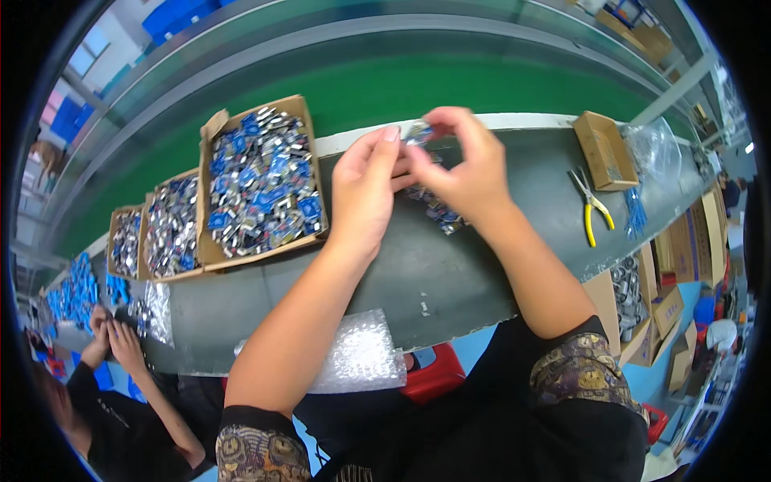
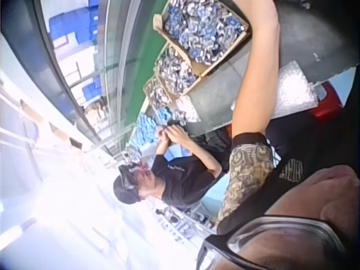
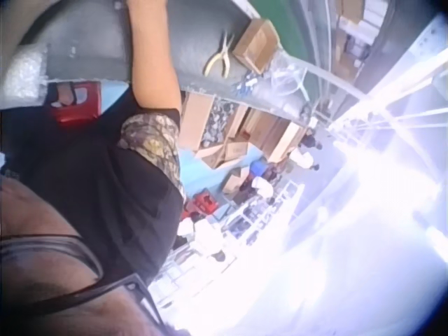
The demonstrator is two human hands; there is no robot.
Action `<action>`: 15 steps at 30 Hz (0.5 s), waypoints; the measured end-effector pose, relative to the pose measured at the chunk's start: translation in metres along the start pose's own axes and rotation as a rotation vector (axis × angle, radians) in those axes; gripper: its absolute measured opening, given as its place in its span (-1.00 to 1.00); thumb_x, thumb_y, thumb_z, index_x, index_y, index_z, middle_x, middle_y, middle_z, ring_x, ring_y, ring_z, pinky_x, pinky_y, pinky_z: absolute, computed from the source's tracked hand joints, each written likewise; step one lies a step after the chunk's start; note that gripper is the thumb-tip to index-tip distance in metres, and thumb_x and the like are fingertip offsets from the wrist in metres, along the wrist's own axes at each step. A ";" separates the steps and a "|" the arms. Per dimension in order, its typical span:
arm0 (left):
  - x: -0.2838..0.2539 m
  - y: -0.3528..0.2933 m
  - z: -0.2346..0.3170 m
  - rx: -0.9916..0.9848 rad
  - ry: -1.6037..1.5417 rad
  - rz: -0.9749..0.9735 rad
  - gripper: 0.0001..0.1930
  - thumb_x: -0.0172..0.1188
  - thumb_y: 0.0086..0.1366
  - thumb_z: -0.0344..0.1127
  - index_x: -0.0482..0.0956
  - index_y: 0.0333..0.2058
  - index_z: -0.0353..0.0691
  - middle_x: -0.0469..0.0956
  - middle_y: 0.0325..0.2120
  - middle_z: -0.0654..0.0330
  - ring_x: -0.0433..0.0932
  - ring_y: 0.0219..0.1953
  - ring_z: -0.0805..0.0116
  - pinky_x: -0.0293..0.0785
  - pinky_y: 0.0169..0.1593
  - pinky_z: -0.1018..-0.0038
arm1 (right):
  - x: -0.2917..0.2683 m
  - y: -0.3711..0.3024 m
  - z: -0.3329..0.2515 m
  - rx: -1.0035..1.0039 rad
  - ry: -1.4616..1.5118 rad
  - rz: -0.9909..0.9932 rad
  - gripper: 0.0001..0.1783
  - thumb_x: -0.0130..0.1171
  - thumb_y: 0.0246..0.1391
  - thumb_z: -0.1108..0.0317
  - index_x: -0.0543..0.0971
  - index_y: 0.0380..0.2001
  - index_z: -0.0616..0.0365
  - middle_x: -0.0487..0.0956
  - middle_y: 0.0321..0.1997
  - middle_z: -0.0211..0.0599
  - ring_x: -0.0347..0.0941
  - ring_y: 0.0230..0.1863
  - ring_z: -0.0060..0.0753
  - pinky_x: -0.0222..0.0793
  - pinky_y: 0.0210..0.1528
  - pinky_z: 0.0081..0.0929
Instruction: Manually assemble and sort small electronic components into boxes at a production line workstation.
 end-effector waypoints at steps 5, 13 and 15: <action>0.008 0.010 -0.008 -0.044 -0.049 -0.072 -0.55 -0.02 0.45 0.02 0.44 -0.08 -0.35 0.57 -0.41 0.07 0.58 -0.46 0.38 0.55 -0.36 0.51 | 0.002 -0.030 -0.111 -0.071 0.668 -0.507 -0.59 0.35 -0.10 0.40 0.47 -0.15 0.21 0.55 -0.24 -0.22 0.53 -0.24 -0.36 0.46 -0.11 -0.42; 0.009 -0.004 0.047 0.021 -0.253 -0.231 -0.54 -0.06 0.44 0.05 0.48 -0.11 -0.30 0.53 -0.54 0.18 0.48 -0.55 0.36 0.44 -0.42 0.43 | 0.072 -0.158 -0.157 -0.108 0.569 -1.095 -0.60 0.33 -0.10 0.27 0.47 -0.21 0.21 0.59 -0.26 -0.11 0.55 -0.24 0.01 0.47 -0.17 -0.21; 0.020 -0.020 0.097 0.047 -0.461 -0.348 -0.57 -0.09 0.44 0.03 0.51 -0.16 -0.27 0.49 -0.55 0.18 0.43 -0.53 0.33 0.36 -0.39 0.39 | 0.067 -0.158 -0.156 -0.110 0.542 -1.046 -0.60 0.34 -0.11 0.26 0.49 -0.21 0.20 0.61 -0.26 -0.11 0.57 -0.23 -0.01 0.49 -0.17 -0.24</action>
Point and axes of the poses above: each hand's wrist, its own y-axis towards the middle knuckle, its own x-axis out of the palm, z = x × y, the point moved 10 cm from there along y, towards the middle knuckle
